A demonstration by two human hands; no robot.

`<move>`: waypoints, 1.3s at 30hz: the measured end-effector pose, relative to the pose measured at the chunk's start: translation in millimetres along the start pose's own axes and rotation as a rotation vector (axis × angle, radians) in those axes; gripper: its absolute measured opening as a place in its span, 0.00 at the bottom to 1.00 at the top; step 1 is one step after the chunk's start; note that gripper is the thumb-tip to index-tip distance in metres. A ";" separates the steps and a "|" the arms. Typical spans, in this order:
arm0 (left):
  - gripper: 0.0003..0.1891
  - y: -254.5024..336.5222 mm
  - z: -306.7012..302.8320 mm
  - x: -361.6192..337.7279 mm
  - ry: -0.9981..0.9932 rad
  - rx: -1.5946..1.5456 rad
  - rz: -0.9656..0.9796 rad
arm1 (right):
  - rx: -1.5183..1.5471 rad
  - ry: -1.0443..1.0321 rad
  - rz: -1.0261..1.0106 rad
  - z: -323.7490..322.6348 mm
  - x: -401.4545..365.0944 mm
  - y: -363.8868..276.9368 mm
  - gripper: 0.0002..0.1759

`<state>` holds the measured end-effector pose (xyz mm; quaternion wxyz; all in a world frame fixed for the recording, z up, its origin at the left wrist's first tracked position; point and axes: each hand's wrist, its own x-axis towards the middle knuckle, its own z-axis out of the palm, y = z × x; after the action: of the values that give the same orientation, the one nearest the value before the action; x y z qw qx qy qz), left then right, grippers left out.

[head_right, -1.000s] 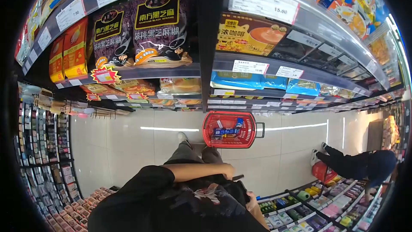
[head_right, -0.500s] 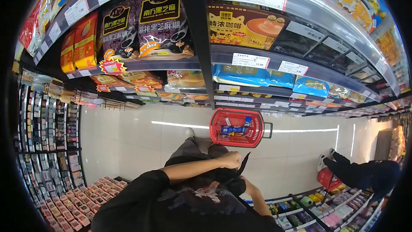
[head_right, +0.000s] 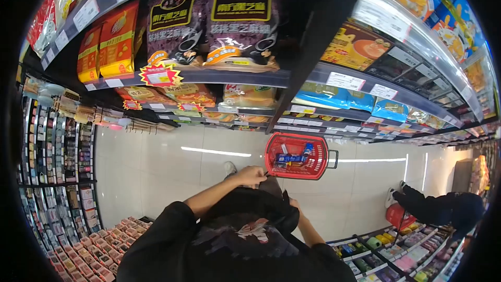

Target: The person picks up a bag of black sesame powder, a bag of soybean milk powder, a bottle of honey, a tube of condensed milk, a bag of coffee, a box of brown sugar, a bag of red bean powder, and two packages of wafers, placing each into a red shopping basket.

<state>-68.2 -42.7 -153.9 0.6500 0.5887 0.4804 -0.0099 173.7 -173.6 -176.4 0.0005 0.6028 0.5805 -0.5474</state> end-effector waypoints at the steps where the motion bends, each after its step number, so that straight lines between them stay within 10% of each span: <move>1: 0.17 -14.4 -9.5 -11.7 -0.085 -0.026 -0.033 | -0.002 -0.004 0.000 10.3 9.4 -2.5 0.13; 6: 0.22 -64.8 -36.0 -68.6 -0.202 -0.058 0.067 | 0.803 -0.130 -0.139 59.7 28.1 -14.2 0.23; 9: 0.25 -127.7 -50.5 -92.2 0.181 -0.058 0.092 | 0.912 -0.172 0.110 16.8 -24.2 -90.0 0.20; 12: 0.15 -156.1 -80.2 -141.9 0.143 0.104 -0.155 | 1.141 -0.104 0.254 9.3 -27.3 -70.3 0.19; 14: 0.13 -192.2 -83.7 -146.7 0.193 -0.107 -0.023 | 1.249 0.629 0.522 36.4 12.8 -24.3 0.15; 18: 0.07 -214.0 -84.5 -138.6 0.577 -0.617 -0.069 | 1.037 0.795 0.814 73.2 58.9 -26.3 0.19; 20: 0.07 -228.9 -78.9 -137.5 0.574 -0.561 -0.051 | 0.172 0.490 0.604 88.5 70.7 -19.7 0.23; 23: 0.07 -238.7 -81.7 -136.7 0.422 -0.467 -0.017 | -0.135 0.304 0.352 73.0 70.9 -48.4 0.24; 29: 0.14 -239.8 -155.6 -132.7 1.004 0.001 0.149 | -0.192 0.821 -0.159 -18.6 104.8 -152.0 0.28; 33: 0.26 -65.6 -243.2 -200.2 1.511 0.285 0.260 | -0.408 0.952 -0.601 -95.4 82.0 -289.7 0.36; 39: 0.34 62.3 -284.7 -215.0 1.652 0.640 0.405 | -0.479 1.110 -0.946 -164.9 81.6 -370.3 0.43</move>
<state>-322.4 78.1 74.0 -0.1069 0.6341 0.6550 0.3969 0.7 109.1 70.8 -0.3947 0.4603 0.7944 0.0343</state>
